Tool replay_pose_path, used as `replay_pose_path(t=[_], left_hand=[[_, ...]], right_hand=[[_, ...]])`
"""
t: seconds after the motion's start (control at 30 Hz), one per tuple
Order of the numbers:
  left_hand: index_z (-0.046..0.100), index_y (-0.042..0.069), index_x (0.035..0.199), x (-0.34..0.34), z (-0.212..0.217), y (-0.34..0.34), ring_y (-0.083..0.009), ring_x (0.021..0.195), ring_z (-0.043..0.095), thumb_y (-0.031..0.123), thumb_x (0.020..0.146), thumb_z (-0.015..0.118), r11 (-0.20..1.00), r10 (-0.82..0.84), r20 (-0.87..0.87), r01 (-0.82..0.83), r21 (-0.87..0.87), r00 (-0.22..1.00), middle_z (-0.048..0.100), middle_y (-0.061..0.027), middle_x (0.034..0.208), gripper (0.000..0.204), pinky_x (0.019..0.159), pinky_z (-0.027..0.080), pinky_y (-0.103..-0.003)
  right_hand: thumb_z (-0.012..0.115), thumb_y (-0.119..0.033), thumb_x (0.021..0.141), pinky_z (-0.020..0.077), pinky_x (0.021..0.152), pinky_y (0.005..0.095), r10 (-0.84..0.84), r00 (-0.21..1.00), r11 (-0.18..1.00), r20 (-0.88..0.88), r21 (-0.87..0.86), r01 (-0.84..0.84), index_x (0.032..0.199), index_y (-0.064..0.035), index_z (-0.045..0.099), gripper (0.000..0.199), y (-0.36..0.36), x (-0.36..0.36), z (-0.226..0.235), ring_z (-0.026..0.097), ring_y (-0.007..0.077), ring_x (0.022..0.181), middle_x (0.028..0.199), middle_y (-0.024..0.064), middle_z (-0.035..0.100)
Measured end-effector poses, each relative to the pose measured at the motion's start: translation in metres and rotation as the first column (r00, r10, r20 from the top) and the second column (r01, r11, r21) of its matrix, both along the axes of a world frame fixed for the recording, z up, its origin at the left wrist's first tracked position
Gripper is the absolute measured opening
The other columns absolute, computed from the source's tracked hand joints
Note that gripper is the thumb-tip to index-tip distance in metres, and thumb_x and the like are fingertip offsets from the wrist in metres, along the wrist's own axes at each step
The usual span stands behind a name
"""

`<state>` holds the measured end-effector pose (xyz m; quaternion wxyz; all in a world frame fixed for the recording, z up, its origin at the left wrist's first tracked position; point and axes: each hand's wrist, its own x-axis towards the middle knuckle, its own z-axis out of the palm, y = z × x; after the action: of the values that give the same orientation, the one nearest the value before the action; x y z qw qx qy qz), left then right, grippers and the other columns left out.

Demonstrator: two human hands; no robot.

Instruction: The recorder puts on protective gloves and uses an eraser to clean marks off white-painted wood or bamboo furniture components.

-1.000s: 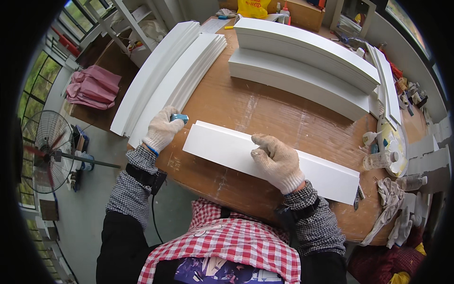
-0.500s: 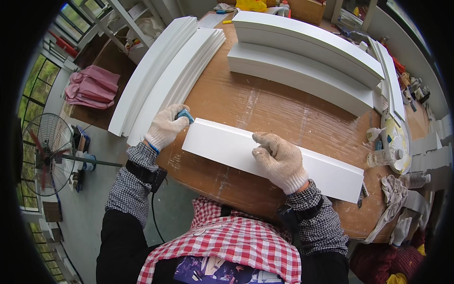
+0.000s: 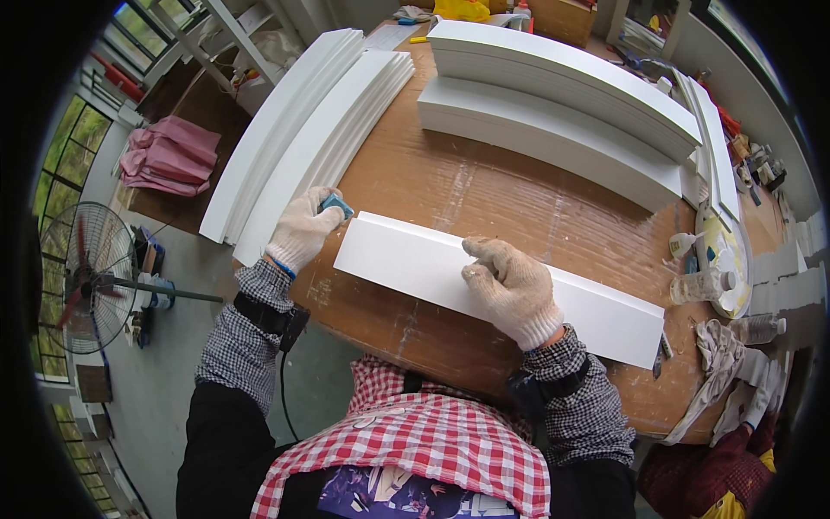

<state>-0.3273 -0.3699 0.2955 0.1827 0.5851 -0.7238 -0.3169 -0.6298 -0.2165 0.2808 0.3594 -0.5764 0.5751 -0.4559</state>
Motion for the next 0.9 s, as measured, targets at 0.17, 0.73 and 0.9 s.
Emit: replay_pose_path(t=[0.17,0.73,0.9], left_hand=[[0.060,-0.003,0.119,0.013,-0.011,0.032,-0.0114,0.088,0.061,0.015,0.092,0.060,0.998,0.060,-0.165,-0.058,0.015,0.985,0.064,-0.0054,0.095,0.032,0.083,0.051,-0.025],[0.027,0.010,0.156,-0.032,0.028,0.119,-0.0205,0.075,0.068,0.014,0.079,0.077,0.770,-0.542,-0.020,0.487,-0.413,0.840,0.069,-0.0094,0.083,0.091,0.074,0.056,-0.030],[0.020,0.011,0.158,-0.094,0.037,0.111,-0.0244,0.074,0.068,0.022,0.076,0.081,0.703,-0.668,-0.058,0.605,-0.374,0.741,0.069,-0.0132,0.084,0.103,0.072,0.057,-0.037]], right_hand=[[0.068,-0.014,0.089,0.0559,0.074,0.0264,0.018,1.000,0.999,-0.026,0.031,-0.017,0.117,0.0034,0.066,0.033,0.000,0.001,0.002,0.069,0.0138,0.080,0.090,0.0105,0.073],[0.080,-0.029,0.081,0.0540,0.070,0.0288,0.290,0.945,0.954,-0.153,0.126,-0.273,0.126,0.0022,0.061,0.058,0.018,0.020,0.057,0.068,0.0153,0.073,0.079,0.0091,0.070],[0.078,-0.019,0.082,0.0543,0.070,0.0285,0.363,0.929,0.921,-0.079,0.183,-0.344,0.120,-0.0003,0.063,0.045,0.033,0.001,0.060,0.067,0.0149,0.076,0.089,0.0095,0.069]])
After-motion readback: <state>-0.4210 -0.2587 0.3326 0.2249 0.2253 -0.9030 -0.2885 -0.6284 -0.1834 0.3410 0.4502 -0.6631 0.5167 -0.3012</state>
